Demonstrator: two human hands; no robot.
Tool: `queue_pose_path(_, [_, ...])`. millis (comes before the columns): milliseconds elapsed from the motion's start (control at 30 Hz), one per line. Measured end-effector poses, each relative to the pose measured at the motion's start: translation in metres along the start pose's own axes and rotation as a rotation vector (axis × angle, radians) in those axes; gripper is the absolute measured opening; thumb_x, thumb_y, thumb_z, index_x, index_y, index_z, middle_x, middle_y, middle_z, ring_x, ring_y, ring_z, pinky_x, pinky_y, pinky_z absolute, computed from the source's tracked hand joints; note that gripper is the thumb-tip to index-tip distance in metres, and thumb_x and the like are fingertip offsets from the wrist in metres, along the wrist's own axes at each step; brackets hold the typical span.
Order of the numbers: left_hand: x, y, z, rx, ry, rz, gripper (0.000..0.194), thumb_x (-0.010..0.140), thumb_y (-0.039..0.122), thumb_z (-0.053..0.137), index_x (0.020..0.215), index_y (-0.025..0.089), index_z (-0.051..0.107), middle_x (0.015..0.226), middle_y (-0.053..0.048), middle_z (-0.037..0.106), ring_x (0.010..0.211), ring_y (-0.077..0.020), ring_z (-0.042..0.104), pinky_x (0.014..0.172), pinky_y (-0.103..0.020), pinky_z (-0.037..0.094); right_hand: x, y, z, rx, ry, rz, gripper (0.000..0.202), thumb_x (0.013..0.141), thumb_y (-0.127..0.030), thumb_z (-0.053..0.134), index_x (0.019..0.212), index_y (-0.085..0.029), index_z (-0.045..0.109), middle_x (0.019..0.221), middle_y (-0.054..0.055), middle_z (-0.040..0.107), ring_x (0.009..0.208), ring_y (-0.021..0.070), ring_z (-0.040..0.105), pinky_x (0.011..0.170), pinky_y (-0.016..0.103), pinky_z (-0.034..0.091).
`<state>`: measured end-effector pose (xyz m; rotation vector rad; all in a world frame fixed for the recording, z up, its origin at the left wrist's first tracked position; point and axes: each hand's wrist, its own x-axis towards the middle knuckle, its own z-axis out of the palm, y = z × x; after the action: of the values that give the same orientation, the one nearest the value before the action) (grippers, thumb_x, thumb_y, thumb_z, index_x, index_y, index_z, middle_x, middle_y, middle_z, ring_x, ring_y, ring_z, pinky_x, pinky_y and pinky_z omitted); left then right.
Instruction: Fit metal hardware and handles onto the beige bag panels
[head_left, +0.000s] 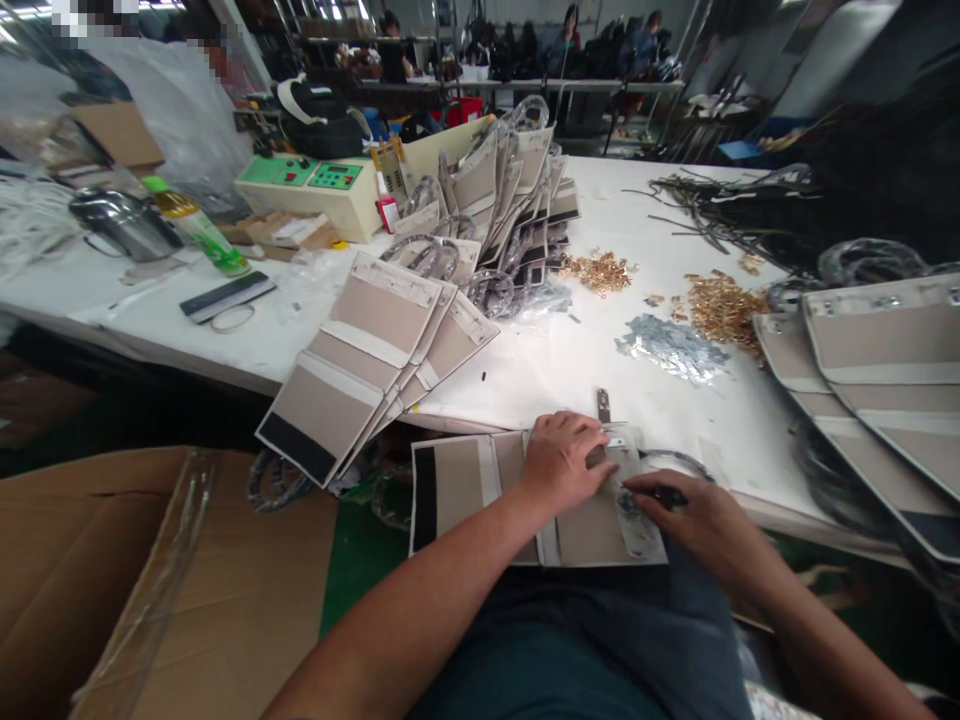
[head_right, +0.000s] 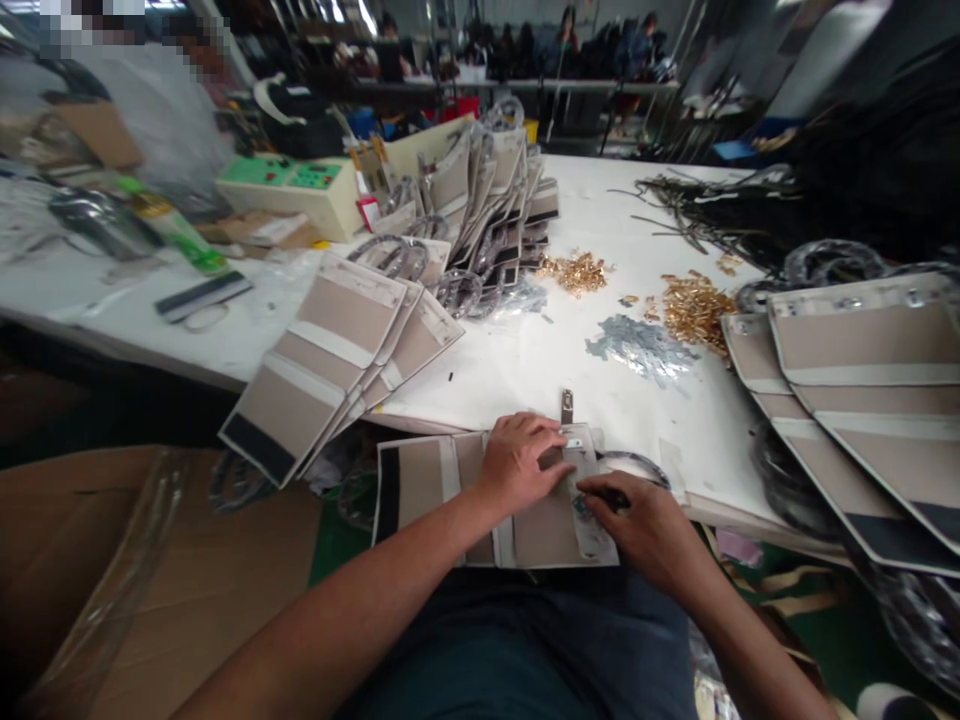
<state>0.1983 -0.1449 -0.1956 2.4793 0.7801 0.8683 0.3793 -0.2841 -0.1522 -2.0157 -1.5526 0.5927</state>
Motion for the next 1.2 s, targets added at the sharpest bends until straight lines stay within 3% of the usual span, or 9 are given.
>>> queue_pose_path(133, [0.0, 0.0, 0.003, 0.01, 0.008, 0.011, 0.031, 0.088, 0.043, 0.089, 0.11, 0.026, 0.076, 0.128, -0.002, 0.077, 0.121, -0.0248, 0.067, 0.101, -0.048, 0.048, 0.014, 0.003, -0.002, -0.02, -0.092, -0.072, 0.032, 0.092, -0.043, 0.061, 0.109, -0.029, 0.084, 0.108, 0.005, 0.084, 0.099, 0.0298, 0.08, 0.091, 0.043, 0.063])
queue_pose_path(367, [-0.001, -0.001, 0.005, 0.021, 0.019, 0.026, 0.026, 0.093, 0.043, 0.083, 0.111, 0.026, 0.077, 0.128, -0.001, 0.077, 0.121, -0.0238, 0.067, 0.1, -0.046, 0.048, 0.03, 0.006, 0.0, -0.217, -0.17, -0.226, 0.036, 0.094, -0.032, 0.052, 0.112, -0.035, 0.083, 0.109, 0.001, 0.083, 0.098, 0.0279, 0.079, 0.089, 0.043, 0.061])
queue_pose_path(500, [-0.002, -0.001, 0.004, 0.021, 0.003, 0.028, 0.027, 0.094, 0.045, 0.082, 0.113, 0.026, 0.077, 0.129, -0.002, 0.077, 0.122, -0.0243, 0.066, 0.101, -0.046, 0.047, 0.032, 0.006, -0.001, -0.274, -0.169, -0.283, 0.037, 0.094, -0.028, 0.053, 0.115, -0.036, 0.082, 0.111, -0.001, 0.084, 0.097, 0.0255, 0.08, 0.086, 0.038, 0.061])
queue_pose_path(633, [-0.002, -0.001, 0.002, 0.023, -0.004, 0.025, 0.025, 0.096, 0.045, 0.08, 0.112, 0.026, 0.077, 0.129, -0.001, 0.077, 0.122, -0.024, 0.066, 0.1, -0.046, 0.047, 0.031, 0.003, 0.001, -0.352, -0.104, -0.329, 0.03, 0.092, -0.025, 0.054, 0.105, -0.033, 0.081, 0.1, 0.0, 0.084, 0.086, 0.0233, 0.08, 0.075, 0.032, 0.058])
queue_pose_path(800, [-0.002, -0.003, 0.002, 0.025, -0.043, 0.027, 0.026, 0.097, 0.047, 0.078, 0.114, 0.027, 0.077, 0.133, -0.002, 0.076, 0.125, -0.0249, 0.064, 0.101, -0.047, 0.047, 0.022, 0.003, 0.008, -0.454, 0.007, -0.327, 0.022, 0.097, -0.028, 0.053, 0.098, -0.028, 0.075, 0.092, 0.002, 0.079, 0.077, 0.0229, 0.076, 0.062, 0.031, 0.05])
queue_pose_path(1033, [-0.002, -0.002, 0.003, 0.013, -0.034, 0.018, 0.03, 0.093, 0.048, 0.083, 0.113, 0.026, 0.077, 0.132, -0.003, 0.076, 0.125, -0.0256, 0.065, 0.102, -0.047, 0.047, 0.007, 0.008, 0.015, -0.418, 0.041, -0.266, 0.02, 0.102, -0.035, 0.053, 0.094, -0.027, 0.07, 0.09, 0.001, 0.073, 0.075, 0.0214, 0.072, 0.06, 0.032, 0.042])
queue_pose_path(1200, [-0.002, -0.001, 0.002, 0.011, -0.025, 0.021, 0.029, 0.093, 0.046, 0.084, 0.112, 0.026, 0.077, 0.131, -0.003, 0.077, 0.124, -0.0255, 0.065, 0.101, -0.047, 0.047, 0.008, 0.003, 0.018, -0.346, 0.065, -0.189, 0.02, 0.1, -0.036, 0.054, 0.096, -0.028, 0.072, 0.096, 0.002, 0.076, 0.079, 0.0233, 0.071, 0.066, 0.034, 0.045])
